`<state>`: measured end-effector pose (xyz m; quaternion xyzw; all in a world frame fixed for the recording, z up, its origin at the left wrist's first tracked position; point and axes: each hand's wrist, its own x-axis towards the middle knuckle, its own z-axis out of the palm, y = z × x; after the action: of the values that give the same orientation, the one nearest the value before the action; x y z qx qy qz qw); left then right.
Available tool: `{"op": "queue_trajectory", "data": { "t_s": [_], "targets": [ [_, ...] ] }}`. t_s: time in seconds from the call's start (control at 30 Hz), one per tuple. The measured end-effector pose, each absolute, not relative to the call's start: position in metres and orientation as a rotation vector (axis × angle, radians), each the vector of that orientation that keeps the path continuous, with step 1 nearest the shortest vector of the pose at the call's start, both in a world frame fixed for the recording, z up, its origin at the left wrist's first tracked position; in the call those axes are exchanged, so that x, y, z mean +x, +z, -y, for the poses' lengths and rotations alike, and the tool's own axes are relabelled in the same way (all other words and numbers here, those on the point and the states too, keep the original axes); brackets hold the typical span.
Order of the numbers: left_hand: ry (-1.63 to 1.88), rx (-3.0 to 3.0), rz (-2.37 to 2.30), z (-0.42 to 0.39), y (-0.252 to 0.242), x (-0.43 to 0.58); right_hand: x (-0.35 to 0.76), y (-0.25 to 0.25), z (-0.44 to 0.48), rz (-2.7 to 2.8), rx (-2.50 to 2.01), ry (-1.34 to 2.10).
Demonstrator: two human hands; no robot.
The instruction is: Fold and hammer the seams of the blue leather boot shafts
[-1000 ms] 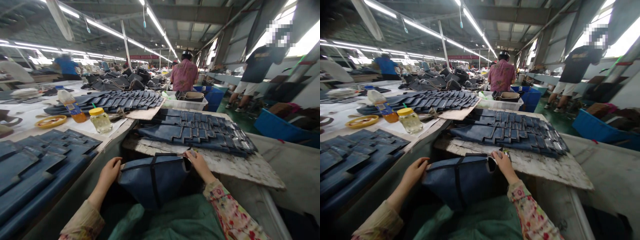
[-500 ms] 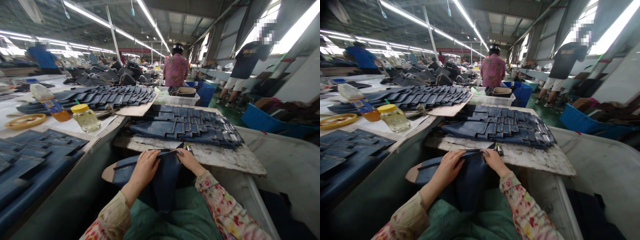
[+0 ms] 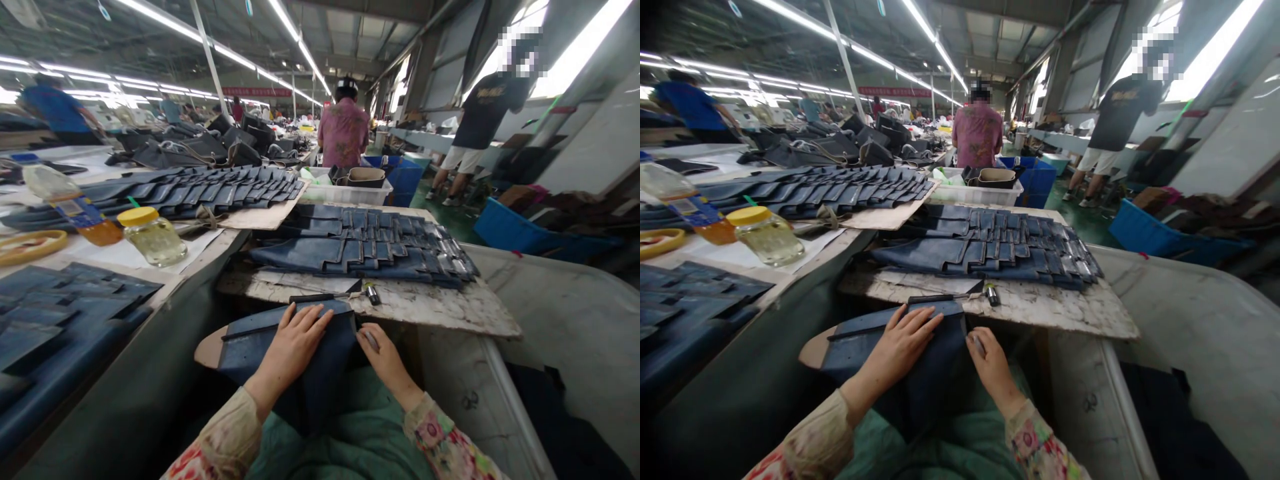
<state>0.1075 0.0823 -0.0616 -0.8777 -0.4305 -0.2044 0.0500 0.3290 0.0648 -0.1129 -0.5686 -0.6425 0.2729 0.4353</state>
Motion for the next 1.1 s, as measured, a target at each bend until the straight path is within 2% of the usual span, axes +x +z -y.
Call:
{"op": "queue_trajectory", "data": {
  "t_s": [0.37, 0.5, 0.7, 0.87, 1.1],
  "targets": [
    [-0.568, -2.649, 1.233, -0.074, -0.065, 0.11, 0.328, -0.124, -0.045, 1.709, -1.375, 0.571],
    [-0.558, -2.574, 1.386, -0.068, -0.054, 0.123, 0.331, -0.123, -0.042, 1.785, -1.377, 0.518],
    [-0.446, -2.64, 1.399, -0.071, -0.05, 0.149, 0.345, -0.1, -0.042, 2.007, -1.445, 0.497],
    [-0.431, -2.726, 1.377, -0.078, -0.056, 0.161, 0.357, -0.076, -0.049, 1.981, -1.549, 0.527],
    [-0.448, -2.72, 1.38, -0.082, -0.059, 0.173, 0.361, -0.065, -0.065, 1.976, -1.575, 0.286]
  ]
}}
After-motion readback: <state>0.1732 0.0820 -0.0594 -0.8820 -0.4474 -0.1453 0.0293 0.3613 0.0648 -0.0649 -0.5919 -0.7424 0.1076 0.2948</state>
